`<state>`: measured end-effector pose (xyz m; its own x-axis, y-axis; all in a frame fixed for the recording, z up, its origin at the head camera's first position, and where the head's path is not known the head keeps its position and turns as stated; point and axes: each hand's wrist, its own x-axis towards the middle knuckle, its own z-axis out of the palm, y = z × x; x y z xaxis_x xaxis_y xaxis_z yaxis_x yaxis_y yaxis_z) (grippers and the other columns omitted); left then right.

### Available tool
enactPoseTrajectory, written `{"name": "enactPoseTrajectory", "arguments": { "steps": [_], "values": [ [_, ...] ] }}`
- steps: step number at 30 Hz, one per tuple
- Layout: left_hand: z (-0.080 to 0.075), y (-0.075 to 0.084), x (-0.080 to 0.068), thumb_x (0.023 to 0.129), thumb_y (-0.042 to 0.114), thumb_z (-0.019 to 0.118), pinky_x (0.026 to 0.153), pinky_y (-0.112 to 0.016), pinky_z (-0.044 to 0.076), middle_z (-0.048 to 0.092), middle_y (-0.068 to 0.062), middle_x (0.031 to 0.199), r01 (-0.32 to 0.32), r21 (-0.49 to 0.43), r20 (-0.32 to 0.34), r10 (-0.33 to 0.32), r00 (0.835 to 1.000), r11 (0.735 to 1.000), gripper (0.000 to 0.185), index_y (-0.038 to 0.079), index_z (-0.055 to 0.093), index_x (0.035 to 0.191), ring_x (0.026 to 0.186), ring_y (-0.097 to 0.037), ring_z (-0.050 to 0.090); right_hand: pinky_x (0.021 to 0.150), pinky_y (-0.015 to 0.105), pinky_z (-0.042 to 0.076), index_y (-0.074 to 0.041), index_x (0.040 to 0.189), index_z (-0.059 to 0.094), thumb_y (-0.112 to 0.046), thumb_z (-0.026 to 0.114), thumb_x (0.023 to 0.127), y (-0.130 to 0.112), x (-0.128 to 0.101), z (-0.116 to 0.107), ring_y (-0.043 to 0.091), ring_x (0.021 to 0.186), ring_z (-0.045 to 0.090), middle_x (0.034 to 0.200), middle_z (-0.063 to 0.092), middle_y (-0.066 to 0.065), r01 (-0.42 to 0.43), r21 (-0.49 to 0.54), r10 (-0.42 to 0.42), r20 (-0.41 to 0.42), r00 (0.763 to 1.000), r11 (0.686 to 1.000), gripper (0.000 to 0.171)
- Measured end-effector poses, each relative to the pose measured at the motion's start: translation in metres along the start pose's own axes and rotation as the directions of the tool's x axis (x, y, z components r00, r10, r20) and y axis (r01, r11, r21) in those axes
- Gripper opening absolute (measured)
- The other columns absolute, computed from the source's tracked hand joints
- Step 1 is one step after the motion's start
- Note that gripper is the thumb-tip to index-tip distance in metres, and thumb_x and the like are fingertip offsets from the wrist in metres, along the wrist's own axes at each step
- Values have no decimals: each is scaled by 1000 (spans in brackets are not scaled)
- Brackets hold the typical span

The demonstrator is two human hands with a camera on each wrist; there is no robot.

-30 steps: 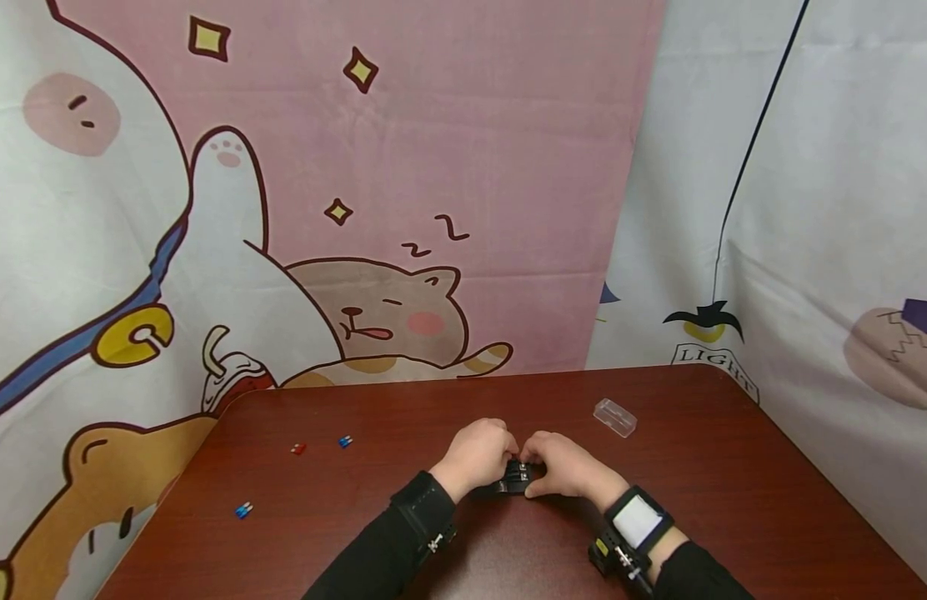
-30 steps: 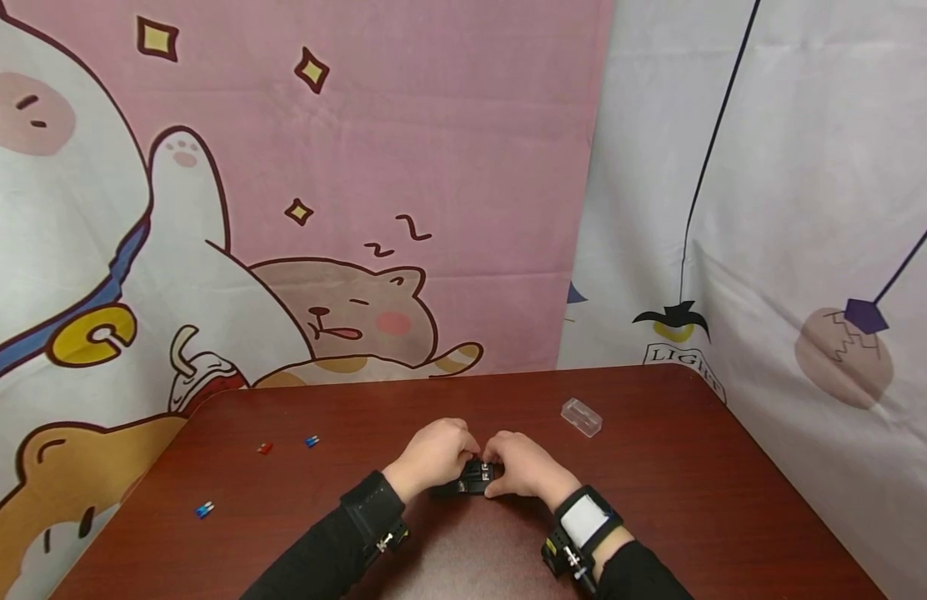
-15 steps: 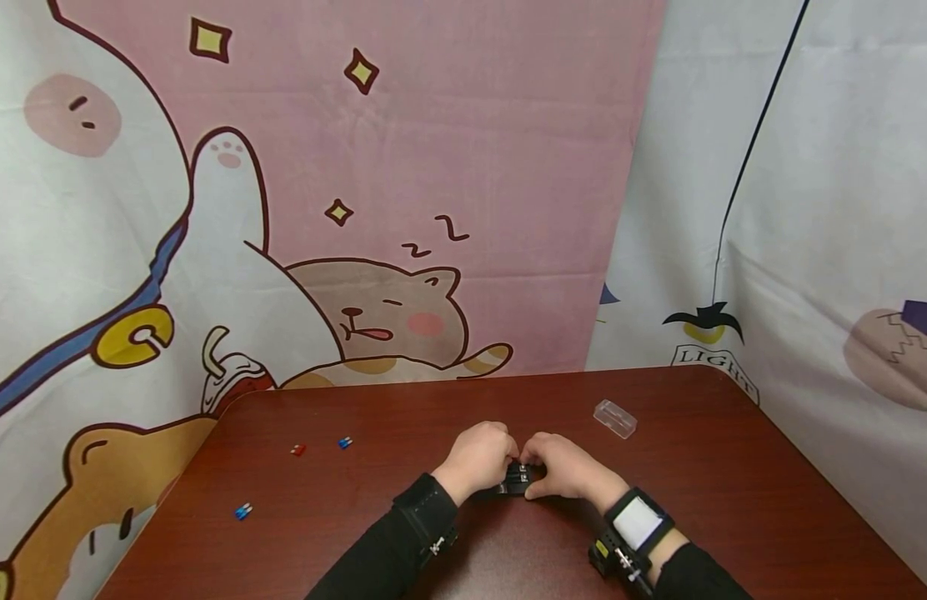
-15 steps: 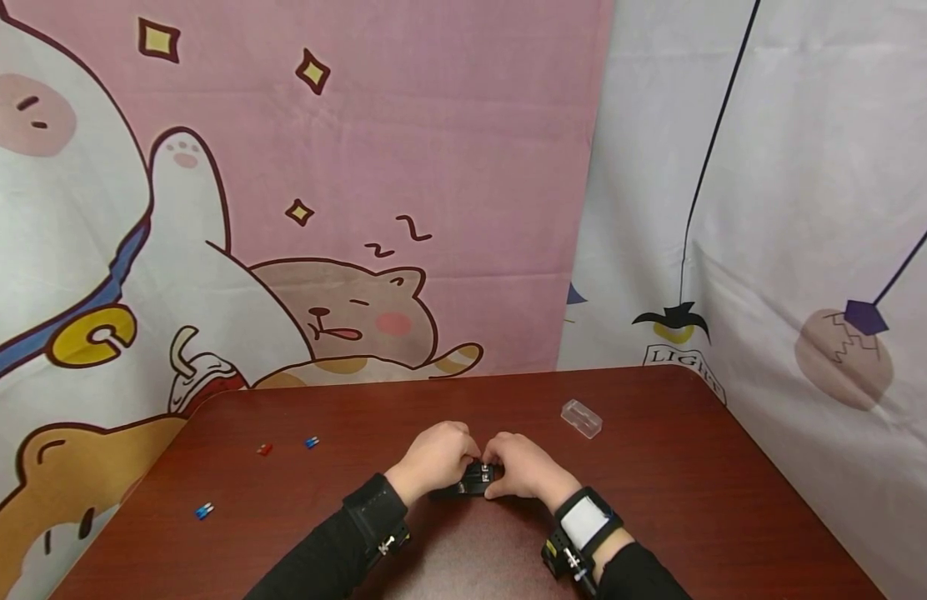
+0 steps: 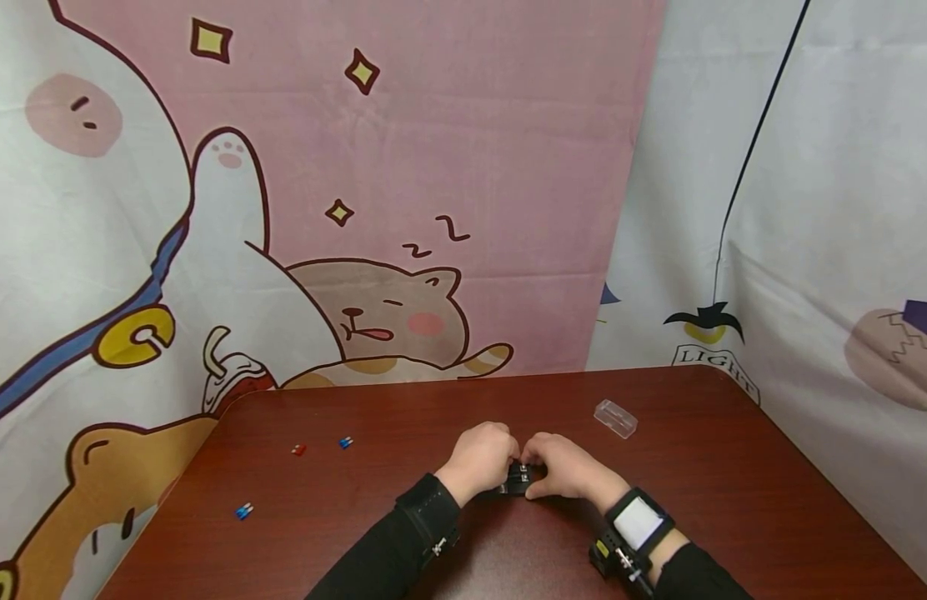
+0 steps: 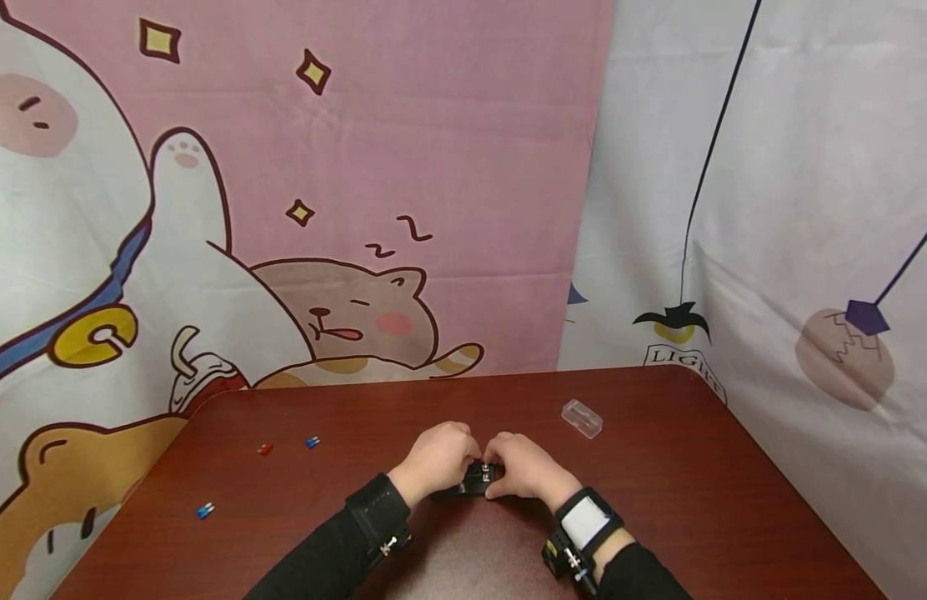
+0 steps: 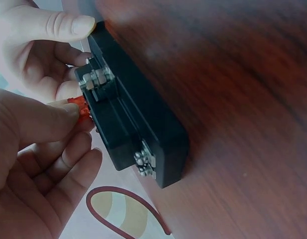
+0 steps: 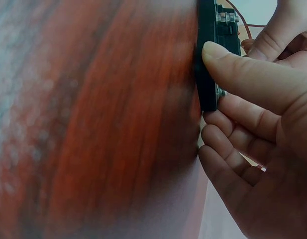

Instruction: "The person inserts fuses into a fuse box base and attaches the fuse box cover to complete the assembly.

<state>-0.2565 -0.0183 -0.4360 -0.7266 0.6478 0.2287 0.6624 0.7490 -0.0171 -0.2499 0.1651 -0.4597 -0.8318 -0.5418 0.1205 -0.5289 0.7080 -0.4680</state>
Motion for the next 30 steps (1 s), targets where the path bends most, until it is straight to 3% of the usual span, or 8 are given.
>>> {"name": "enactPoseTrajectory", "arguments": {
  "steps": [18, 30],
  "values": [
    [2, 0, -1, 79, 10, 80, 53, -22, 43, 57, 8, 69, -4, 6, -1, 4, 1000, 1000, 13, 23, 78, 76, 64, -5, 51, 75, 38, 47, -11, 95, 66, -19, 90, 69, -2, -1, 1, 16, 80, 51, 88, 57, -4, -25, 9, 25, 8, 1000, 1000, 37],
    [-1, 2, 0, 76, 10, 82, 53, -22, 44, 56, 8, 66, -22, 62, -17, 23, 1000, 998, 15, 23, 77, 71, 65, -6, 54, 75, 37, 48, -9, 96, 66, -18, 90, 68, -3, -1, -1, 16, 81, 52, 89, 58, -3, 4, 12, -4, -2, 1000, 1000, 38]
  ]
}}
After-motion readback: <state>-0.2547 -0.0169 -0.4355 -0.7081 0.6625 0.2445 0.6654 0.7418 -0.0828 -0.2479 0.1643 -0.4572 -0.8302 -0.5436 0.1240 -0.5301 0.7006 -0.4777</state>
